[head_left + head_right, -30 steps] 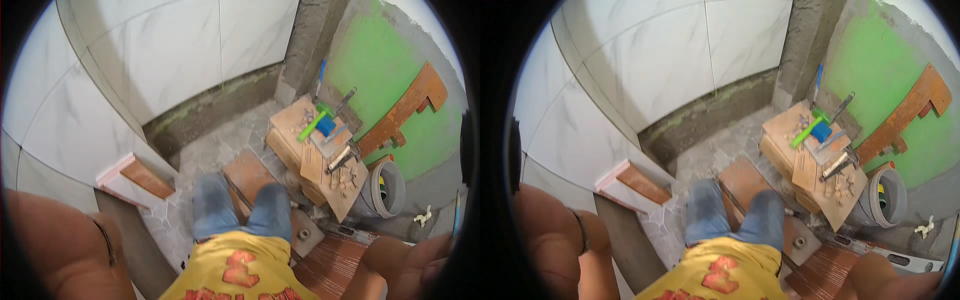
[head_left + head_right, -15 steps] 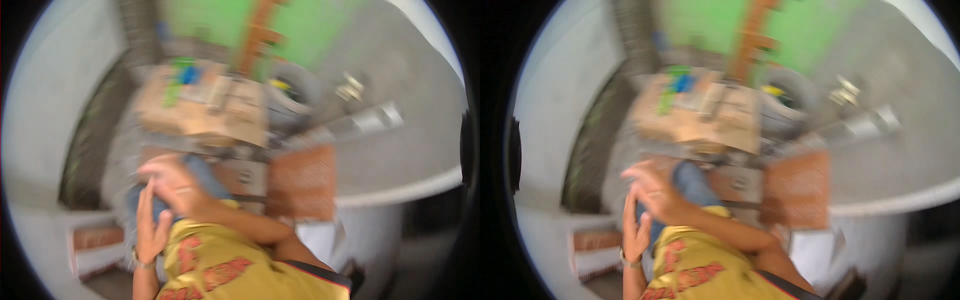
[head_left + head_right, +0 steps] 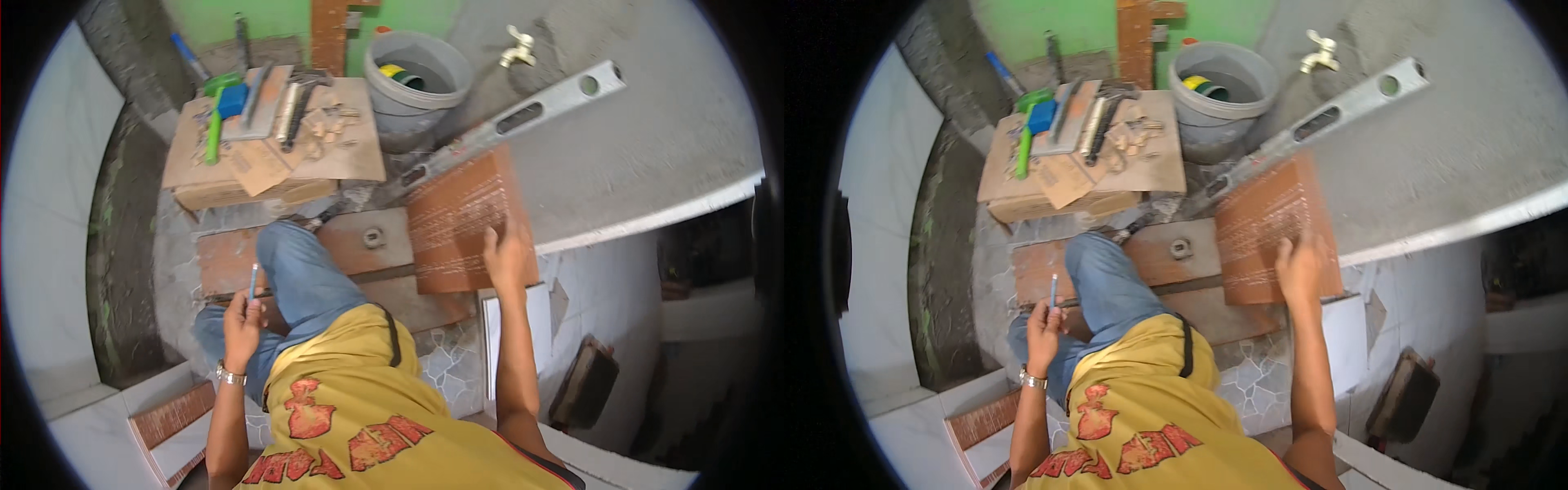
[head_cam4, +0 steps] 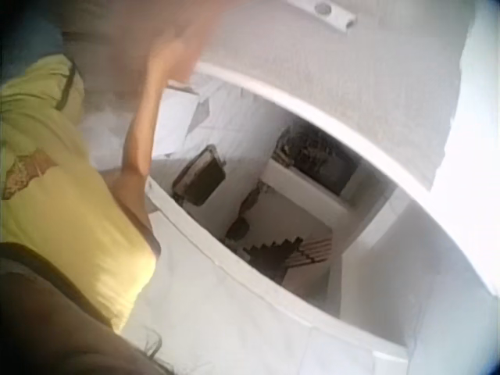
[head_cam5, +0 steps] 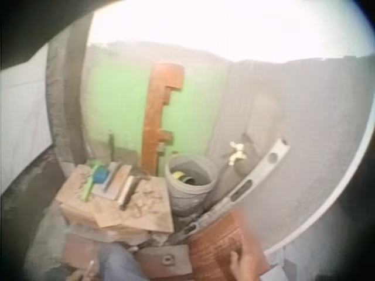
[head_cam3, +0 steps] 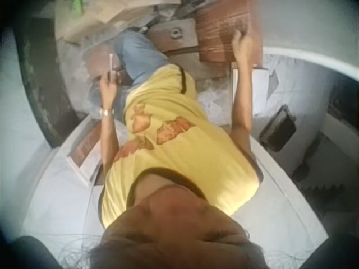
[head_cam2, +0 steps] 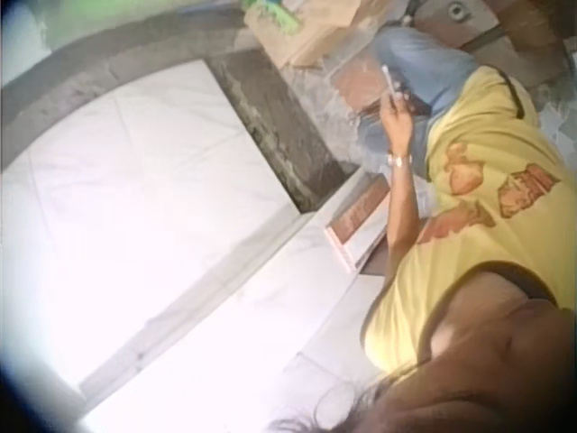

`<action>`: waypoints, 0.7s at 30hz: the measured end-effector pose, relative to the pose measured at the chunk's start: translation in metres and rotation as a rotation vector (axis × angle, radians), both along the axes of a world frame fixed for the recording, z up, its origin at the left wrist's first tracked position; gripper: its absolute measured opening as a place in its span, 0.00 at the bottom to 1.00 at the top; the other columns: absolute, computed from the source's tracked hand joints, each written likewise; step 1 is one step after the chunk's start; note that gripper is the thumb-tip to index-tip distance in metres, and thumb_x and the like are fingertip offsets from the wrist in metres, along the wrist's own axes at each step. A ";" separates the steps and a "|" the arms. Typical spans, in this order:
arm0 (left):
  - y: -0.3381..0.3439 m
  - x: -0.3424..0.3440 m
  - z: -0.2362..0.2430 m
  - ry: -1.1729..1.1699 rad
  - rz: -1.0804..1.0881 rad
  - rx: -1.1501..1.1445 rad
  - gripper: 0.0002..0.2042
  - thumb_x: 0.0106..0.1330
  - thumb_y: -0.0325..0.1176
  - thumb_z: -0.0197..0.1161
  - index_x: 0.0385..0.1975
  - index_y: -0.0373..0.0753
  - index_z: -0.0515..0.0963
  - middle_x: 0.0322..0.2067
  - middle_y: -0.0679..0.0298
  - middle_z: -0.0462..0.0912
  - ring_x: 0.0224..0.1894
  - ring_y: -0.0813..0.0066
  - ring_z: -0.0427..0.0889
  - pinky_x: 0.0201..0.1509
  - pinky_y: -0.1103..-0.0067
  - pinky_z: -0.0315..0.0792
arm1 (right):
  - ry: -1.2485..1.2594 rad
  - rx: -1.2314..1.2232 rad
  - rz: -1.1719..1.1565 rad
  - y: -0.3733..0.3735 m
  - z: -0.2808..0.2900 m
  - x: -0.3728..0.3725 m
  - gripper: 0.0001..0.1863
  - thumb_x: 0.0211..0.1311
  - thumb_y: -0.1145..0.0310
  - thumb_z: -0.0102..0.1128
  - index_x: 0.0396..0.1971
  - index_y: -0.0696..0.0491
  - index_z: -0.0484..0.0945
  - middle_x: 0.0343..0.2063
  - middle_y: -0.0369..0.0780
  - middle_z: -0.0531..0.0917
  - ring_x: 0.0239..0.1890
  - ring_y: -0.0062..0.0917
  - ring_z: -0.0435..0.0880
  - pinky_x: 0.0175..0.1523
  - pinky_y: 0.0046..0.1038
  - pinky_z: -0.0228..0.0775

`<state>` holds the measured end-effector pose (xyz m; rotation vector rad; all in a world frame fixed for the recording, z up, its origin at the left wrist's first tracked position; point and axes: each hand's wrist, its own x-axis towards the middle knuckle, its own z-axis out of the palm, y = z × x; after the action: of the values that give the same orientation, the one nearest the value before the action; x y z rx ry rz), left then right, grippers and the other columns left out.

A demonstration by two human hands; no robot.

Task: The person measures white floor tiles with a measuring tape, marks them with a pen, and checks the alignment against a wall using a spirit level.

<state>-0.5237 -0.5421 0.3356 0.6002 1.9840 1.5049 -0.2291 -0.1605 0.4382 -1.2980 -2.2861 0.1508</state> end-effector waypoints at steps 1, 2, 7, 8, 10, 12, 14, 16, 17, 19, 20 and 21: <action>-0.009 0.000 -0.019 -0.041 0.039 0.045 0.10 0.77 0.33 0.56 0.50 0.35 0.78 0.29 0.68 0.79 0.22 0.85 0.73 0.26 0.84 0.70 | -0.022 0.034 -0.052 -0.001 -0.016 0.002 0.20 0.65 0.70 0.57 0.55 0.62 0.76 0.48 0.56 0.80 0.55 0.55 0.74 0.62 0.47 0.65; -0.018 0.004 -0.020 -0.072 0.053 0.018 0.11 0.77 0.31 0.55 0.52 0.35 0.76 0.29 0.68 0.79 0.22 0.85 0.73 0.26 0.84 0.69 | 0.040 0.011 -0.004 -0.011 -0.028 -0.006 0.20 0.65 0.70 0.57 0.55 0.61 0.76 0.47 0.56 0.79 0.54 0.55 0.74 0.61 0.47 0.66; -0.040 0.040 -0.029 -0.034 0.087 -0.068 0.24 0.72 0.20 0.47 0.68 0.39 0.64 0.30 0.65 0.79 0.30 0.80 0.77 0.39 0.80 0.74 | -0.098 -0.442 0.382 -0.038 -0.159 -0.091 0.24 0.61 0.64 0.63 0.57 0.56 0.74 0.54 0.57 0.75 0.58 0.54 0.72 0.61 0.48 0.66; -0.037 0.047 -0.017 -0.077 0.103 -0.079 0.26 0.71 0.20 0.47 0.70 0.39 0.62 0.30 0.64 0.79 0.32 0.78 0.78 0.43 0.79 0.74 | -0.222 -0.469 0.352 -0.037 -0.196 -0.106 0.28 0.60 0.62 0.64 0.60 0.55 0.72 0.58 0.56 0.72 0.59 0.55 0.72 0.63 0.48 0.66; -0.048 0.056 -0.012 -0.126 0.146 -0.105 0.29 0.69 0.18 0.47 0.72 0.40 0.60 0.32 0.63 0.80 0.36 0.77 0.79 0.48 0.79 0.74 | -0.342 -0.481 0.390 -0.036 -0.245 -0.142 0.32 0.60 0.60 0.66 0.63 0.54 0.69 0.61 0.56 0.70 0.61 0.55 0.71 0.65 0.48 0.66; -0.062 0.061 -0.011 -0.084 0.238 -0.110 0.29 0.69 0.18 0.46 0.72 0.40 0.62 0.33 0.63 0.80 0.37 0.77 0.79 0.48 0.79 0.74 | -0.666 -0.565 0.222 -0.026 -0.273 -0.159 0.36 0.59 0.60 0.67 0.66 0.52 0.65 0.64 0.55 0.67 0.61 0.56 0.71 0.67 0.50 0.66; -0.074 0.074 -0.003 -0.084 0.350 -0.116 0.28 0.70 0.17 0.45 0.71 0.40 0.65 0.33 0.64 0.81 0.37 0.78 0.79 0.48 0.80 0.74 | -0.679 -0.649 0.272 -0.017 -0.289 -0.175 0.37 0.57 0.60 0.69 0.66 0.52 0.65 0.66 0.55 0.64 0.63 0.56 0.70 0.67 0.50 0.66; -0.097 0.091 -0.008 -0.143 0.517 -0.131 0.26 0.70 0.18 0.45 0.69 0.39 0.68 0.32 0.66 0.81 0.35 0.80 0.77 0.45 0.82 0.73 | -0.681 -0.724 0.284 -0.010 -0.311 -0.185 0.39 0.56 0.60 0.71 0.66 0.53 0.65 0.68 0.55 0.61 0.64 0.57 0.69 0.67 0.51 0.66; -0.099 0.094 -0.019 -0.176 0.589 -0.142 0.25 0.71 0.19 0.46 0.67 0.39 0.70 0.32 0.67 0.81 0.33 0.81 0.76 0.42 0.83 0.72 | -0.638 -0.665 0.284 0.001 -0.336 -0.180 0.37 0.53 0.60 0.73 0.63 0.53 0.68 0.66 0.56 0.65 0.63 0.55 0.71 0.67 0.49 0.67; -0.099 0.106 -0.017 -0.273 0.690 -0.121 0.23 0.71 0.19 0.46 0.65 0.38 0.72 0.31 0.68 0.80 0.31 0.83 0.73 0.40 0.84 0.70 | -0.609 -0.616 0.296 0.005 -0.353 -0.177 0.35 0.51 0.61 0.74 0.60 0.54 0.71 0.65 0.56 0.69 0.63 0.54 0.73 0.66 0.47 0.69; -0.098 0.110 -0.017 -0.358 0.791 -0.097 0.21 0.71 0.20 0.47 0.63 0.38 0.74 0.30 0.69 0.80 0.30 0.85 0.71 0.37 0.85 0.68 | -0.675 -0.702 0.330 0.008 -0.353 -0.181 0.33 0.50 0.62 0.74 0.57 0.55 0.75 0.60 0.56 0.74 0.60 0.52 0.76 0.65 0.45 0.70; -0.096 0.112 -0.021 -0.363 0.784 -0.097 0.21 0.71 0.20 0.47 0.63 0.38 0.74 0.30 0.69 0.80 0.30 0.85 0.71 0.37 0.85 0.68 | -0.738 -0.789 0.360 0.010 -0.351 -0.183 0.30 0.48 0.62 0.75 0.53 0.56 0.78 0.55 0.55 0.80 0.58 0.49 0.79 0.63 0.43 0.72</action>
<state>-0.4114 -0.6381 0.3147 -0.5371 2.0685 1.7561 -0.4124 -0.1504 0.0870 -1.4234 -3.2780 0.9060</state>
